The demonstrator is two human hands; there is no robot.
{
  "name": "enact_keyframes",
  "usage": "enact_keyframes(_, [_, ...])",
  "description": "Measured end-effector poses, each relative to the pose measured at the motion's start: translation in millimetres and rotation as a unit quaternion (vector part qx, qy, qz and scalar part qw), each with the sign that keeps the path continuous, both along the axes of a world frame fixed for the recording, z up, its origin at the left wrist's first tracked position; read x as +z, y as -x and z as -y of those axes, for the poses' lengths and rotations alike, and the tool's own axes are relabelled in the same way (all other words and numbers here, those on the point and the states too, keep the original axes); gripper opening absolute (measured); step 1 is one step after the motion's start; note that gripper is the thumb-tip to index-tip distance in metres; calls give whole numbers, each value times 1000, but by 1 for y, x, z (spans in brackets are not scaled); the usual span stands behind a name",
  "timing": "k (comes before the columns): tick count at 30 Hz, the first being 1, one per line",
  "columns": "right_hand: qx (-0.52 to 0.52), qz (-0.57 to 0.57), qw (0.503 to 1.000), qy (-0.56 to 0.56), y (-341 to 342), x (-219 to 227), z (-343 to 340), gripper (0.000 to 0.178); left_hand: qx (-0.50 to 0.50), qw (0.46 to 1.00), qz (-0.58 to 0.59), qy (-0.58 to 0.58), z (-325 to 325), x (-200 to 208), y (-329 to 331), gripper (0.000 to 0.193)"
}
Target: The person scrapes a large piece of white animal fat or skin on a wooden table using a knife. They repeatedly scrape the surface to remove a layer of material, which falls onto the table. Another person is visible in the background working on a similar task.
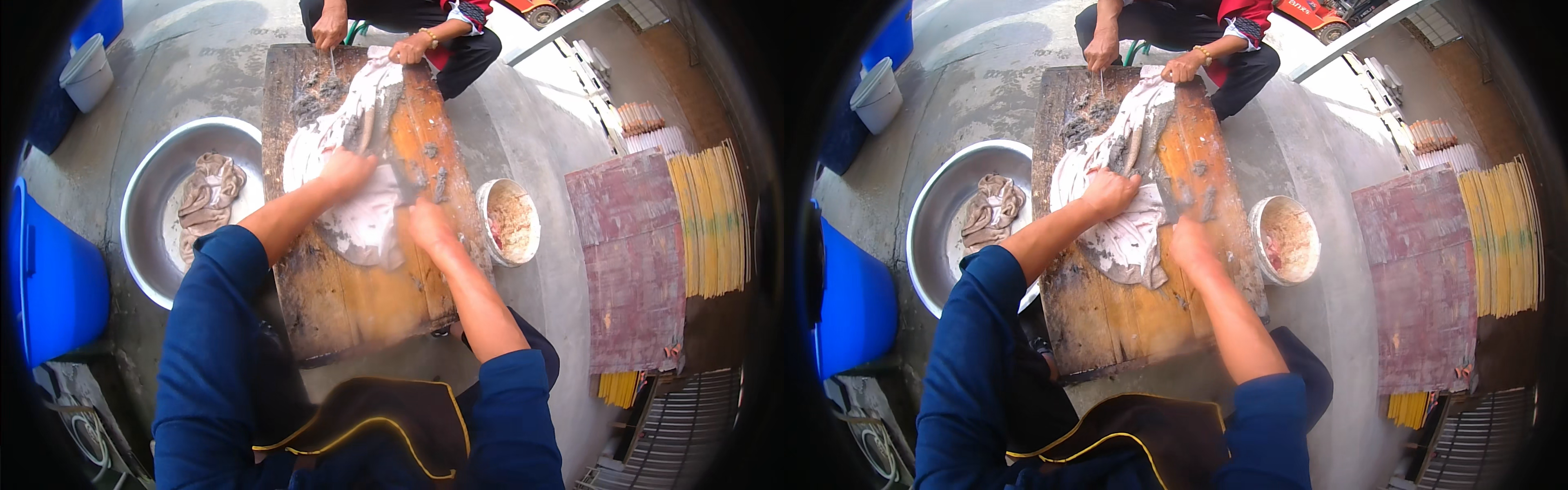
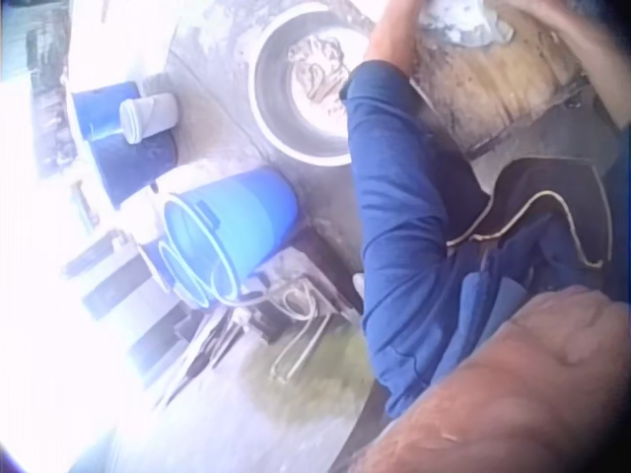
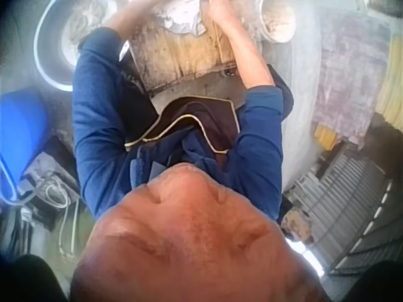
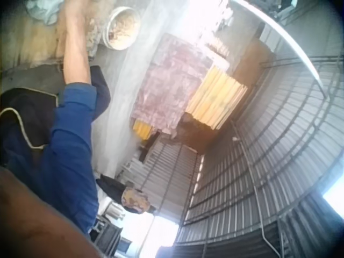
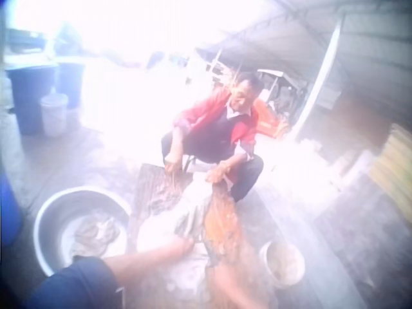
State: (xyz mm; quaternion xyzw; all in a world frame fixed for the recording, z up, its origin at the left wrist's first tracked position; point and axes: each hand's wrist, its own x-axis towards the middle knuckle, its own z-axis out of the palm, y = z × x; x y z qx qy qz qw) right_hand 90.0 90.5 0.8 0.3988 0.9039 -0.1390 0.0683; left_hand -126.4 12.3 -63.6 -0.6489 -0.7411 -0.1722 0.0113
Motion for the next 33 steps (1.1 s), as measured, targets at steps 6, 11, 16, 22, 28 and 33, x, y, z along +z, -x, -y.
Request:
enact_keyframes(6, [-18, 20, 1000, -13, -30, -6, 1, 31, -5, 1000, -3, -11, -1, -1, -14, 8])
enact_keyframes(11, [-48, 0, 999, 2, -42, -6, 8, 33, 16, 998, 59, -2, -6, -3, -17, 9])
enact_keyframes(16, [-44, -1, 999, -1, -46, 13, 15, 26, 71, 996, 38, -33, -4, -8, -7, 10])
enact_keyframes(22, [84, -96, 991, -33, -68, 24, -39, 22, -55, 994, -15, -92, 27, 41, -51, 20])
enact_keyframes(28, [186, 19, 981, -48, -42, 45, -83, 23, -154, 980, -75, -98, 45, 19, -99, 32])
enact_keyframes(33, [281, 47, 958, -32, -34, 37, -118, 22, -83, 993, -2, -89, 36, 36, -105, 29])
